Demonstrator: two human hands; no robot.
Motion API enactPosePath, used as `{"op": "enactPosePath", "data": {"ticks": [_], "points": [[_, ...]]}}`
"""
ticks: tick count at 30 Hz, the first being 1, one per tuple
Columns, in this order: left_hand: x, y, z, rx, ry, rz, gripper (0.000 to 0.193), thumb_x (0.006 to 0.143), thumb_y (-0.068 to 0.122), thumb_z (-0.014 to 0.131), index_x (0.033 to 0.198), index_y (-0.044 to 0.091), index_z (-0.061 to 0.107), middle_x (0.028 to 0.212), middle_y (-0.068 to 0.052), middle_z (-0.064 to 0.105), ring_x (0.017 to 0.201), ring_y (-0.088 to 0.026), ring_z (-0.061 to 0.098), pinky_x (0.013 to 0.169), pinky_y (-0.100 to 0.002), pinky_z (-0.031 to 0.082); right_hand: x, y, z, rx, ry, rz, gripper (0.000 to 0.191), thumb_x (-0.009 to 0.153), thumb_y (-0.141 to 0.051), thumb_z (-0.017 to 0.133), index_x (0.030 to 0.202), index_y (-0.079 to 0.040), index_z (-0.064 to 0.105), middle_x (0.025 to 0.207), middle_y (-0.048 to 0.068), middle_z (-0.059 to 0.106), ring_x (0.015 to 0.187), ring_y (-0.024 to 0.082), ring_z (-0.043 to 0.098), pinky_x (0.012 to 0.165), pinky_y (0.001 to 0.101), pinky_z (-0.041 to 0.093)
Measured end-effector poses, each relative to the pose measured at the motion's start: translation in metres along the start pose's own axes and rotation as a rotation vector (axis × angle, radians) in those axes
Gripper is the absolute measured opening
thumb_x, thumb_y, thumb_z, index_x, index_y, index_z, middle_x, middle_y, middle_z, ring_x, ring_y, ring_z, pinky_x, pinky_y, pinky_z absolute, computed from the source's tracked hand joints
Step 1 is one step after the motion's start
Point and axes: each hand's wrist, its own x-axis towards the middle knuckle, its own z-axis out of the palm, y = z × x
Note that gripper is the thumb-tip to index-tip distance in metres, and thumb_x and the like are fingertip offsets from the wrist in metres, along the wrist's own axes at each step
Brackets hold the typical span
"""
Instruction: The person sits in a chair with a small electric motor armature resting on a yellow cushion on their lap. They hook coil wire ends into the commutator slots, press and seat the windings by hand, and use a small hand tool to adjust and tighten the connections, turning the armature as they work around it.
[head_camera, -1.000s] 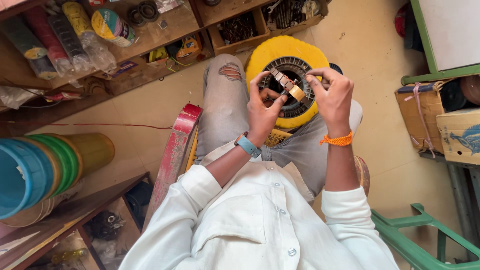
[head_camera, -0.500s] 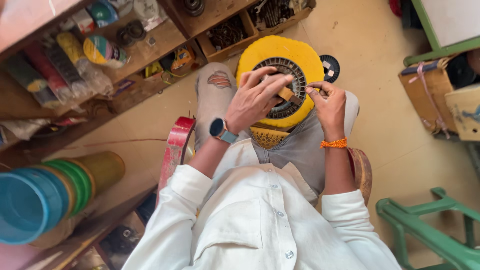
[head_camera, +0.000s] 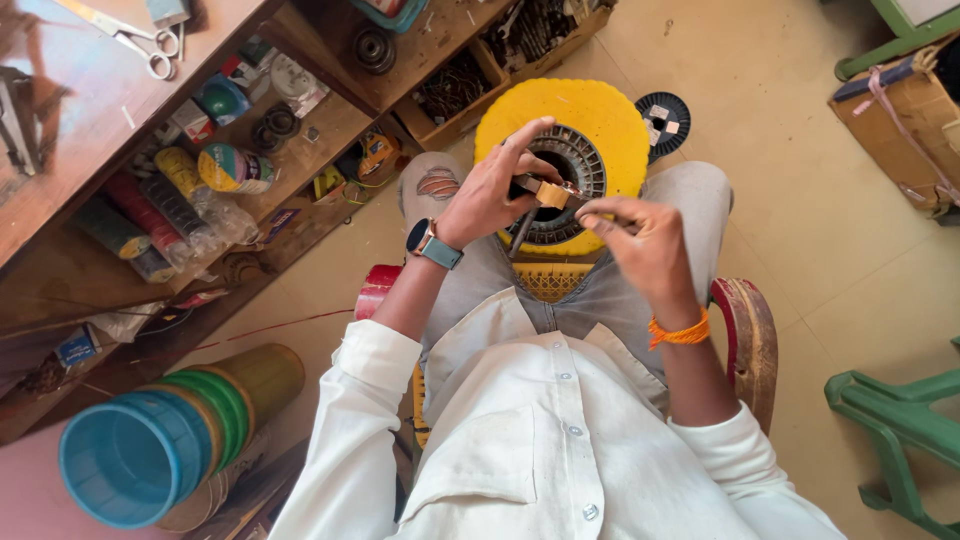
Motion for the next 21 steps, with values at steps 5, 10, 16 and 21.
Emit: {"op": "enactPosePath", "data": {"ticks": [5, 10, 16, 21], "points": [[-0.007, -0.001, -0.005, -0.001, 0.021, 0.059, 0.097, 0.076, -0.007, 0.076, 0.158, 0.015, 0.028, 0.126, 0.002, 0.075, 0.133, -0.031, 0.056, 0.113, -0.041, 0.043, -0.013, -0.007, 0.05, -0.322, 0.064, -0.386, 0.011, 0.091, -0.003, 0.074, 0.102, -0.001, 0.076, 0.096, 0.012, 0.076, 0.083, 0.022, 0.075, 0.074, 0.0318, 0.059], [-0.028, 0.002, -0.006, 0.228, 0.072, 0.114, 0.077, 0.08, 0.006, 0.08, 0.149, 0.017, 0.048, 0.133, 0.0, 0.068, 0.13, -0.03, 0.055, 0.112, -0.042, 0.042, -0.019, 0.002, 0.075, -0.506, 0.071, -0.503, 0.012, 0.089, 0.001, 0.073, 0.1, -0.002, 0.074, 0.091, 0.014, 0.073, 0.081, 0.032, 0.071, 0.069, 0.0388, 0.056], [-0.08, 0.014, 0.028, 0.434, 0.287, 0.348, 0.056, 0.084, 0.009, 0.079, 0.136, 0.018, 0.059, 0.132, -0.007, 0.063, 0.127, -0.029, 0.055, 0.107, -0.045, 0.042, -0.034, -0.022, 0.061, -0.441, -0.073, -0.523, 0.013, 0.086, -0.002, 0.074, 0.099, -0.001, 0.073, 0.087, 0.014, 0.07, 0.077, 0.032, 0.069, 0.068, 0.039, 0.055], [-0.095, 0.021, 0.069, -0.18, 0.461, -0.067, 0.056, 0.092, 0.008, 0.079, 0.138, 0.016, 0.048, 0.111, -0.005, 0.072, 0.108, -0.021, 0.069, 0.096, -0.037, 0.057, -0.026, -0.051, 0.042, -0.583, -0.071, -0.537, 0.009, 0.091, -0.007, 0.078, 0.094, -0.001, 0.071, 0.085, 0.014, 0.068, 0.076, 0.031, 0.067, 0.069, 0.0395, 0.052]]}}
